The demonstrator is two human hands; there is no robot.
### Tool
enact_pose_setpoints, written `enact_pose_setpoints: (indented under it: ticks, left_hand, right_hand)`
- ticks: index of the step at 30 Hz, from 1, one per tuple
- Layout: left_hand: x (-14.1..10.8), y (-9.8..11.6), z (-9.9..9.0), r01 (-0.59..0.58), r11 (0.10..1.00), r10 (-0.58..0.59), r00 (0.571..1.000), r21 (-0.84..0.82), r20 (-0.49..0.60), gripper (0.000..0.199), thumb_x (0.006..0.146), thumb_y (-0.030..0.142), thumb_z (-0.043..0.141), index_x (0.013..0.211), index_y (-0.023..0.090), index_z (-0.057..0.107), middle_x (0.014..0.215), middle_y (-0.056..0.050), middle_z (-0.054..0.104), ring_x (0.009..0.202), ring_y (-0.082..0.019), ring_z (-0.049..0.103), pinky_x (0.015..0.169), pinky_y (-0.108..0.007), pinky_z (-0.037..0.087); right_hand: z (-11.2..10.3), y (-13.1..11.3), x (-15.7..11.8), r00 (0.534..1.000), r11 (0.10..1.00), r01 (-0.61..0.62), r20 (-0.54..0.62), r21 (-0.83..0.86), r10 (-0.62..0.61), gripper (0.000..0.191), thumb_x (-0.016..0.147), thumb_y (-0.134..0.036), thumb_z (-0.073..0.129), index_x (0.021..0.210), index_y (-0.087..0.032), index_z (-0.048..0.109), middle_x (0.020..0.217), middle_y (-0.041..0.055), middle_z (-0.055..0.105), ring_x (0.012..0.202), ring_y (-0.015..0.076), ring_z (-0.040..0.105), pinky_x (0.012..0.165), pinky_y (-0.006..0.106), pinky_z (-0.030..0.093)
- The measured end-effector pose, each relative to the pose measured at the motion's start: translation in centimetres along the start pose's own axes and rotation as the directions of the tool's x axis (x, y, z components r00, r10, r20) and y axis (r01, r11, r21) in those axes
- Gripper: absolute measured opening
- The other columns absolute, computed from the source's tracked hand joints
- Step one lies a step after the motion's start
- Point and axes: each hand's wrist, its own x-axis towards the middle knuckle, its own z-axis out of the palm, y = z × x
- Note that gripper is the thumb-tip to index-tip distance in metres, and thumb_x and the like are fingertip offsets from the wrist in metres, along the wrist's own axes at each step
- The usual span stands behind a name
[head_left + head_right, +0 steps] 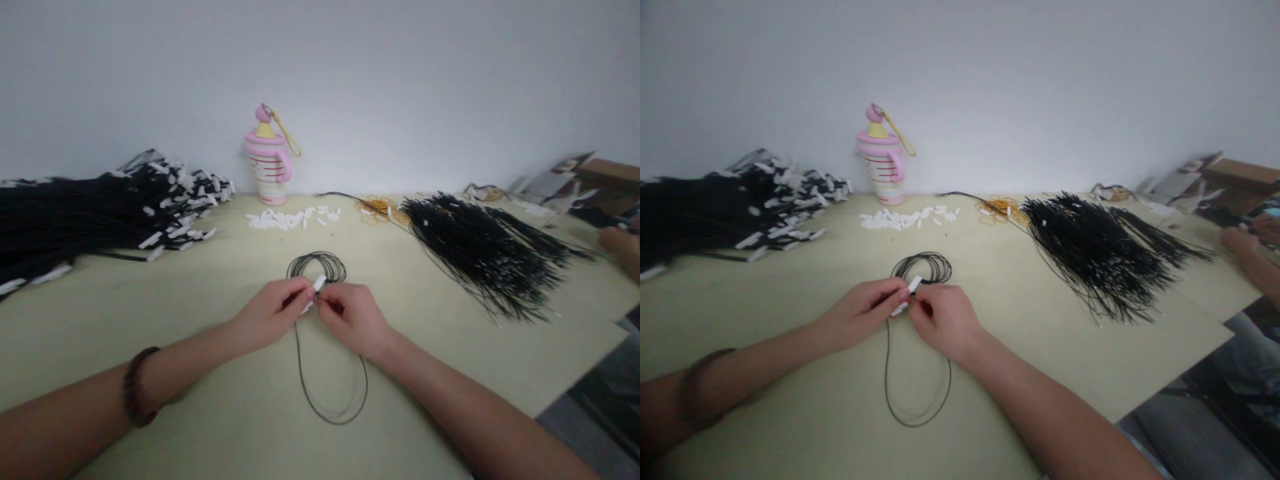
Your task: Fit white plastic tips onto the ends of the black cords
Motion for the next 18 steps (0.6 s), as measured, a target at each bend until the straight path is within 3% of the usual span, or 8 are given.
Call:
enact_pose_setpoints:
  ticks: [8,13,18]
  left_hand:
    - [0.3,-0.5,-0.2,0.041,0.994,-0.04,0.999,-0.102,0.014,0.029,0.087,0.036,0.043,0.066,0.017,0.05,0.061,0.004,0.045,0.06,-0.012,0.042,0.055,-0.022,0.03]
    - [0.6,-1.0,-0.4,0.125,0.967,-0.127,0.992,-0.221,0.006,0.031,0.085,0.04,0.045,0.068,0.016,0.055,0.06,0.004,0.045,0.058,-0.011,0.041,0.053,-0.02,0.031]
    - [0.5,-0.8,-0.5,0.22,0.91,-0.238,0.971,-0.353,-0.007,0.032,0.083,0.045,0.046,0.075,0.015,0.057,0.057,0.005,0.042,0.05,-0.009,0.038,0.046,-0.019,0.027]
  right_hand:
    - [0.0,0.2,0.3,0.998,0.998,-0.051,-0.031,0.037,0.052,0.016,0.074,-0.014,0.049,0.059,-0.014,0.053,0.053,-0.0049,0.045,0.049,0.0061,0.04,0.05,0.017,0.026]
    - [-0.2,1.0,0.5,0.996,0.996,-0.078,-0.042,0.05,0.081,0.015,0.076,-0.017,0.05,0.064,-0.013,0.059,0.054,-0.0042,0.049,0.049,0.0061,0.042,0.049,0.017,0.029]
    - [-0.7,1.1,0.7,0.998,0.999,-0.031,-0.048,0.034,0.032,0.017,0.078,-0.016,0.052,0.067,-0.014,0.064,0.058,-0.0026,0.053,0.054,0.007,0.044,0.053,0.018,0.03]
